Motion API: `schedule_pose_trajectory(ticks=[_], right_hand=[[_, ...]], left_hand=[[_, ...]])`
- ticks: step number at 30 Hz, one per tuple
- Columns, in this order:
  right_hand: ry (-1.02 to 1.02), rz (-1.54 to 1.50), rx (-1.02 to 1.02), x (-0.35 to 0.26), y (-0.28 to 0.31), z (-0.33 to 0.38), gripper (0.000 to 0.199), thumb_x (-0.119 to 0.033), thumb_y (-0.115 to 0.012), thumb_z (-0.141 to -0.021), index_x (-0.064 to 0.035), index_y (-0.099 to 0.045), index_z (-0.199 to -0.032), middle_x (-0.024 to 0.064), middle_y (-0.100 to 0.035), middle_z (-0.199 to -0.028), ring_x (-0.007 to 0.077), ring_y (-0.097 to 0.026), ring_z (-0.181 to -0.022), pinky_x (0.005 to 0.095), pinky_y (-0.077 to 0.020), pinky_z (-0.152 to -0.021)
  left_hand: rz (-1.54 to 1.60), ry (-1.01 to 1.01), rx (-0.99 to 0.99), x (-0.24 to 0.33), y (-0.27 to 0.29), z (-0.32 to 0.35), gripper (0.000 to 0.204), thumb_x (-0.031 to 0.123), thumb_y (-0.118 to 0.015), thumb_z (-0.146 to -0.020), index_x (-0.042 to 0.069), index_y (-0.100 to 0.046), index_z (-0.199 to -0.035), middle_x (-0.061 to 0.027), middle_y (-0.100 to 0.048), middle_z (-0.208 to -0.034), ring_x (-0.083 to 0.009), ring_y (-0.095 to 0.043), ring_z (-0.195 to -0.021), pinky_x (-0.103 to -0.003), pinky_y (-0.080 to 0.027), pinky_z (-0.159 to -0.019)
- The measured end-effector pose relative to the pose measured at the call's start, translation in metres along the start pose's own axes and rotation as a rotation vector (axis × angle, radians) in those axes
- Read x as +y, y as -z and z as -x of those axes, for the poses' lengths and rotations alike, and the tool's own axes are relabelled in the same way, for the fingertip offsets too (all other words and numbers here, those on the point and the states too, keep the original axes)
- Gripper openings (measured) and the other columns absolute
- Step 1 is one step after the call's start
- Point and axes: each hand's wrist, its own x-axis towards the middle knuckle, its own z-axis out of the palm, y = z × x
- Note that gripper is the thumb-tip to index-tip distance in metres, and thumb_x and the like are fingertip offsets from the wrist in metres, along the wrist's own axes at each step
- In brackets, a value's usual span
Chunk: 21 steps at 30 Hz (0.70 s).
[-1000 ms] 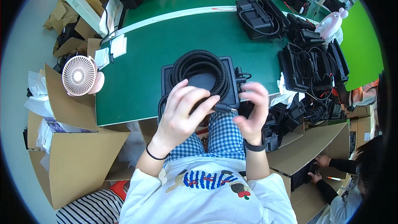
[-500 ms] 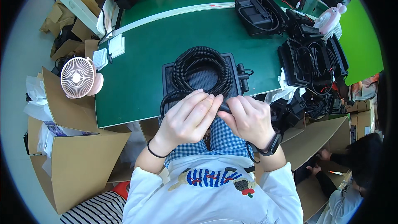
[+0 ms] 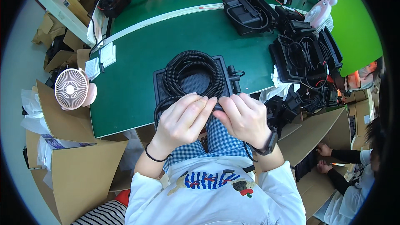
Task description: Assembling components into plastic enclosures and packing them into a larger box in an electronics workshop.
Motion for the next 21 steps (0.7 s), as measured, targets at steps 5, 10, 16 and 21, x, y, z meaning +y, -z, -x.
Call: schedule_pose_trajectory(ticks=[5,10,16,21], right_hand=[[-0.287,-0.231,-0.130,-0.008,0.001,-0.003,0.026,-0.019,-0.054,-0.096,-0.0064,-0.054,-0.073,0.0088,-0.056,-0.056,0.0265,-0.060,-0.051,0.0370,-0.0452,-0.046],[-0.343,-0.218,-0.179,-0.014,0.003,-0.011,0.029,-0.019,-0.051,-0.097,-0.0058,-0.056,-0.072,0.0099,-0.060,-0.057,0.0270,-0.061,-0.049,0.0365,-0.0456,-0.045],[-0.287,-0.136,-0.079,-0.010,-0.006,-0.013,0.022,-0.019,-0.057,-0.093,-0.0071,-0.056,-0.075,0.0066,-0.058,-0.060,0.0238,-0.061,-0.054,0.0345,-0.0466,-0.047],[-0.019,0.011,-0.031,0.006,-0.007,-0.010,0.025,-0.033,-0.066,-0.087,-0.0096,-0.057,-0.089,0.0011,-0.055,-0.074,0.0165,-0.055,-0.065,0.0276,-0.0465,-0.053]], left_hand=[[-0.033,-0.026,0.043,0.003,-0.006,0.003,0.027,0.004,-0.070,-0.070,0.001,-0.075,-0.096,-0.0068,-0.065,-0.089,-0.0202,-0.066,-0.086,-0.032,-0.061,-0.076],[-0.074,0.001,0.123,0.007,-0.012,0.004,0.029,0.000,-0.076,-0.064,0.001,-0.076,-0.093,-0.0063,-0.065,-0.089,-0.0204,-0.066,-0.086,-0.031,-0.062,-0.077],[-0.081,0.070,0.111,0.002,-0.009,0.000,0.028,0.002,-0.070,-0.066,0.002,-0.075,-0.093,-0.0056,-0.066,-0.089,-0.0196,-0.066,-0.085,-0.028,-0.060,-0.072],[-0.015,0.102,0.048,-0.001,-0.005,0.000,0.030,0.003,-0.070,-0.067,0.004,-0.074,-0.097,-0.0048,-0.066,-0.089,-0.0182,-0.067,-0.085,-0.027,-0.059,-0.070]])
